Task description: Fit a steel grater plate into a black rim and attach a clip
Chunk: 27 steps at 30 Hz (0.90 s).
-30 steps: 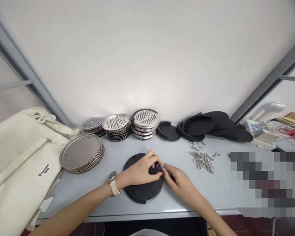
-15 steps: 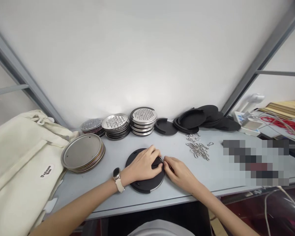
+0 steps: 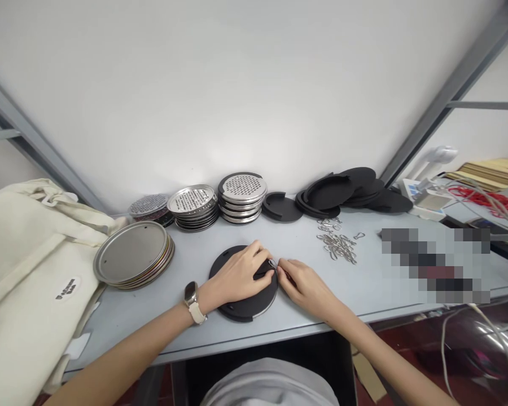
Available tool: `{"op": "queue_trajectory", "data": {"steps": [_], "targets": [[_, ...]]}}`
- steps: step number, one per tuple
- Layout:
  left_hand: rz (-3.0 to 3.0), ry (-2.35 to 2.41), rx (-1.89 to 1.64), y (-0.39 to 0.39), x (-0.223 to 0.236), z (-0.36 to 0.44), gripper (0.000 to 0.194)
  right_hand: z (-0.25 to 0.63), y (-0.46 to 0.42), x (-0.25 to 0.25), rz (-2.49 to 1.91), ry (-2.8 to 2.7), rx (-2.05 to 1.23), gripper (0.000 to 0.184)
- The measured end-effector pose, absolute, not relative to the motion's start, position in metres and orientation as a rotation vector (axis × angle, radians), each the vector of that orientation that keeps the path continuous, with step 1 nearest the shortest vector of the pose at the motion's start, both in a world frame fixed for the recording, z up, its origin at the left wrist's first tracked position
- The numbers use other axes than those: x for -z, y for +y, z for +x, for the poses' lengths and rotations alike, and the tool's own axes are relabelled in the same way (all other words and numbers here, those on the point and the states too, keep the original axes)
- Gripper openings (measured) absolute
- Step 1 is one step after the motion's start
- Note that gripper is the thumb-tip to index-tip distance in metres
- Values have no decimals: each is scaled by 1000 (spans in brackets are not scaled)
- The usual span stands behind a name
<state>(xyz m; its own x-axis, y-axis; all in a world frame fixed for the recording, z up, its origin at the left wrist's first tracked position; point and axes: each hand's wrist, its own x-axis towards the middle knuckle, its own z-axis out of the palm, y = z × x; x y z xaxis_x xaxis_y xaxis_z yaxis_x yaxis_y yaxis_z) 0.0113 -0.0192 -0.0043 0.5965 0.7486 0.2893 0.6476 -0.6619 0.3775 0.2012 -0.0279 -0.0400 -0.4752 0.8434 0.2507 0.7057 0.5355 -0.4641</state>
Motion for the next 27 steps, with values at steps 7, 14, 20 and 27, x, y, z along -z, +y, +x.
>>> {"op": "queue_trajectory", "data": {"steps": [7, 14, 20, 27], "targets": [[2626, 1133, -677, -19, 5, 13, 11, 202, -28, 42, -1248, -2336, -410, 22], [2681, 1083, -732, -20, 6, 13, 22, 203, -27, 43, -1258, -2338, -425, 23], [2703, 1020, -738, -19, 8, 11, 40, 202, -26, 46, -1263, -2343, -419, 23], [2697, 1011, -732, -19, 9, 10, 42, 203, -26, 45, -1256, -2343, -435, 24]]}}
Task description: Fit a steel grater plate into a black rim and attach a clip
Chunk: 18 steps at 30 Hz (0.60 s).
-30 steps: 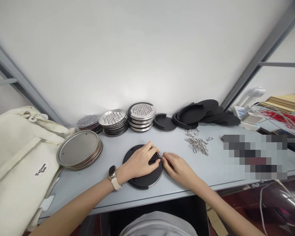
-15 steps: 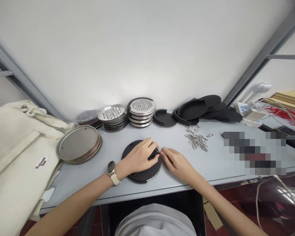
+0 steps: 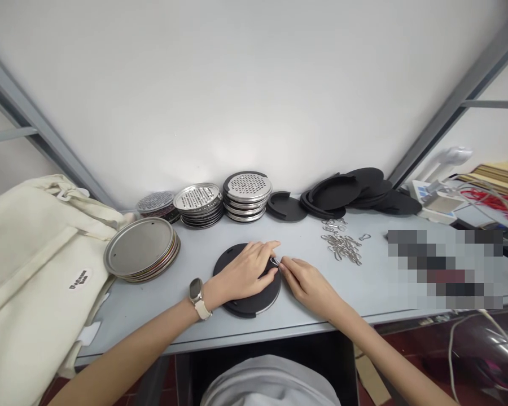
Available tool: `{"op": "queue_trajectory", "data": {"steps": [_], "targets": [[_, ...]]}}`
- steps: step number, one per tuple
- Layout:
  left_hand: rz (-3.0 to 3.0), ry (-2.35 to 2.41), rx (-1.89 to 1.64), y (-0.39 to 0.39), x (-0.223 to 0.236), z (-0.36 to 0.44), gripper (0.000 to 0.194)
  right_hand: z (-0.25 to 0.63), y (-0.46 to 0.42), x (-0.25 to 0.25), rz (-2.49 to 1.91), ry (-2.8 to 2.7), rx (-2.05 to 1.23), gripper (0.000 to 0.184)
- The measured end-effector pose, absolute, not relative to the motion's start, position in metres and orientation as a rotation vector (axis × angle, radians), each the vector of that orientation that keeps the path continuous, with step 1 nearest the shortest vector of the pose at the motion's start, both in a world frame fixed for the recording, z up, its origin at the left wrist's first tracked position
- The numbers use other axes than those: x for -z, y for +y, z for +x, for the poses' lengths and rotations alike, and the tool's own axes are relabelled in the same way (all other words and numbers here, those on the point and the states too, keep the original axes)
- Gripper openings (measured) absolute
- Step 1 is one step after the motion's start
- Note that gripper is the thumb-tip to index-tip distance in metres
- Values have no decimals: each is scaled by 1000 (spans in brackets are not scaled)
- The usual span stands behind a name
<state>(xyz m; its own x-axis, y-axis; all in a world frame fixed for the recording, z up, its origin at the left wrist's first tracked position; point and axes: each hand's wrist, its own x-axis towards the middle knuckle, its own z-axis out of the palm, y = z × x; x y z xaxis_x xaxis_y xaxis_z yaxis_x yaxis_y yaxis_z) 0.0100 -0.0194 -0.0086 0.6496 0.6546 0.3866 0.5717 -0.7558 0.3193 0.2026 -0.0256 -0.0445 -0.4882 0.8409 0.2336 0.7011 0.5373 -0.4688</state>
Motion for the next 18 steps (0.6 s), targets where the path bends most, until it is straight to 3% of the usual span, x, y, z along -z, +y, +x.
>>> {"op": "queue_trajectory", "data": {"steps": [18], "targets": [[2617, 966, -714, -18, 7, 8, 42, 203, -29, 42, -1232, -2327, -451, 24]]}}
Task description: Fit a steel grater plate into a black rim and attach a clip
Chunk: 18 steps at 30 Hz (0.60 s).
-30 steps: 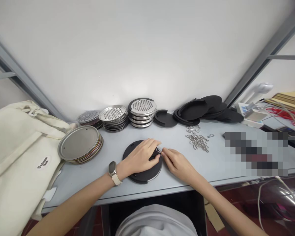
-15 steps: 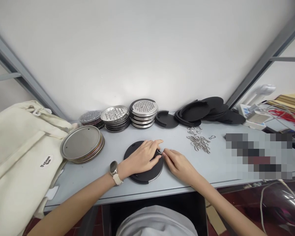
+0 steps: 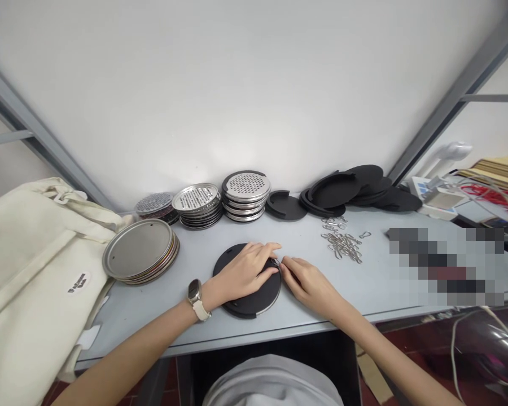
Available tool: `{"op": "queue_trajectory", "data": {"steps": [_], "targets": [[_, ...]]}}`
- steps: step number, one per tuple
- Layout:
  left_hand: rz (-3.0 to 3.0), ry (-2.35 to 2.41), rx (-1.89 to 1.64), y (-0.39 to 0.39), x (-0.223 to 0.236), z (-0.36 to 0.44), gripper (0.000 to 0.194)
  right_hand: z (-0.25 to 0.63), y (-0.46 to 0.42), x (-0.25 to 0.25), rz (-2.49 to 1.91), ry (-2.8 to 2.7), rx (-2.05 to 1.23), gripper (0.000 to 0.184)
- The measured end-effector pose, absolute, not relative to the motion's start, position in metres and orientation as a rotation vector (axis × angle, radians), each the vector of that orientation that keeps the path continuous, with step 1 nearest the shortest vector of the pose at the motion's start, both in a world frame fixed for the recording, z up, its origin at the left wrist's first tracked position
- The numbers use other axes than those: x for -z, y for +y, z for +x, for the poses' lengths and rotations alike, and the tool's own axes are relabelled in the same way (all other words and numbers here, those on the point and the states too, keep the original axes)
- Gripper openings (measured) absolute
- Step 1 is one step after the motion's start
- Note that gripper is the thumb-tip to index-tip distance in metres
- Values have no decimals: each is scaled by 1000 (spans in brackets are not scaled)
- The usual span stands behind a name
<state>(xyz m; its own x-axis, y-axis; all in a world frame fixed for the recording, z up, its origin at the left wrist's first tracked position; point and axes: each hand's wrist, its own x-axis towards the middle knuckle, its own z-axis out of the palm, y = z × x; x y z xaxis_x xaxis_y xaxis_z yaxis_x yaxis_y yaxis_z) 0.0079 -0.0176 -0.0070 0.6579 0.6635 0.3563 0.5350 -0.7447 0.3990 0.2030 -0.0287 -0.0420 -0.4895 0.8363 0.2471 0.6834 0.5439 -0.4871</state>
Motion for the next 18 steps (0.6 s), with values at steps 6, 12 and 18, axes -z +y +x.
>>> {"op": "queue_trajectory", "data": {"steps": [6, 12, 18], "targets": [[2598, 957, -706, -17, 5, 8, 41, 203, -28, 42, -1230, -2319, -431, 24], [2558, 965, -708, -16, 7, 8, 37, 202, -29, 41, -1234, -2305, -432, 22], [2443, 975, -737, -14, 7, 8, 39, 203, -30, 40, -1230, -2310, -421, 18]]}}
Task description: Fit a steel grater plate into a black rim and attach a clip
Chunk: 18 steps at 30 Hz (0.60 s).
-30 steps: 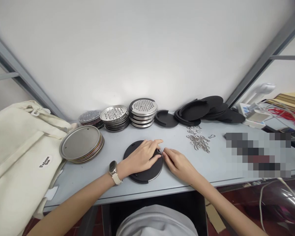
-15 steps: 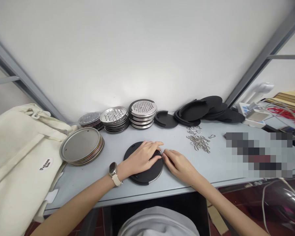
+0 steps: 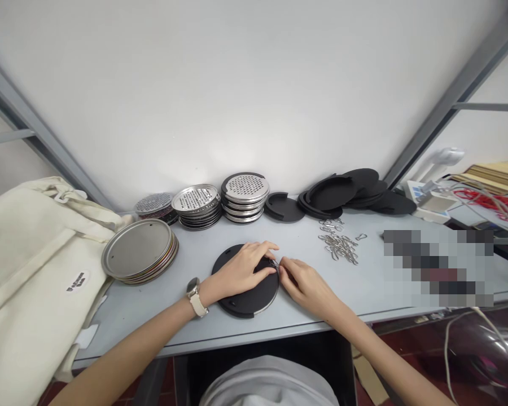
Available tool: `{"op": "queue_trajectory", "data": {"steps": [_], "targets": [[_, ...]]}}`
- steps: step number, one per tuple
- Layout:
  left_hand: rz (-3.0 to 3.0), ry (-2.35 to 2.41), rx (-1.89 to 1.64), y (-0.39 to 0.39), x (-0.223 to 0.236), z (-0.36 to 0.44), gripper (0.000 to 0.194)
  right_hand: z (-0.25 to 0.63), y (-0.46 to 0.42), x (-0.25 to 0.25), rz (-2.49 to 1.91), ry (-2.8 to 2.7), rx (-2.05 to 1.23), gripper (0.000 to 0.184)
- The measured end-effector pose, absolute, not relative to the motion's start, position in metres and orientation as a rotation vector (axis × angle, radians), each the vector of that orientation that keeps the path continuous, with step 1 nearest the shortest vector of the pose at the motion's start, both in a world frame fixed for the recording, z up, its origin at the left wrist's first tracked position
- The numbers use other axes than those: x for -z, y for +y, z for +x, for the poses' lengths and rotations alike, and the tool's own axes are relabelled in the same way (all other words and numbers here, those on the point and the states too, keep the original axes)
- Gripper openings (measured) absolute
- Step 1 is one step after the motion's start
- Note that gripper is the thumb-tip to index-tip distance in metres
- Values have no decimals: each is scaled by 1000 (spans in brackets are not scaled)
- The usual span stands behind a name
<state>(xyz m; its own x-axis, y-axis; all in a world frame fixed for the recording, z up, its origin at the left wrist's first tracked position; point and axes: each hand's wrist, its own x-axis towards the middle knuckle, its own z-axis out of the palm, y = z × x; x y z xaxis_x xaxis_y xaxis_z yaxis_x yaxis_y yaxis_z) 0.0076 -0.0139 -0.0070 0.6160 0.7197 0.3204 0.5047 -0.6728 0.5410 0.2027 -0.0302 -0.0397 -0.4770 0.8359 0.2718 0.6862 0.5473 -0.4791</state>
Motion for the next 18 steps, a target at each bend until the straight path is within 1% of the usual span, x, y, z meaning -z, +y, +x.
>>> {"op": "queue_trajectory", "data": {"steps": [18], "targets": [[2338, 951, -773, -12, 7, 8, 38, 203, -30, 42, -1221, -2329, -389, 21]]}}
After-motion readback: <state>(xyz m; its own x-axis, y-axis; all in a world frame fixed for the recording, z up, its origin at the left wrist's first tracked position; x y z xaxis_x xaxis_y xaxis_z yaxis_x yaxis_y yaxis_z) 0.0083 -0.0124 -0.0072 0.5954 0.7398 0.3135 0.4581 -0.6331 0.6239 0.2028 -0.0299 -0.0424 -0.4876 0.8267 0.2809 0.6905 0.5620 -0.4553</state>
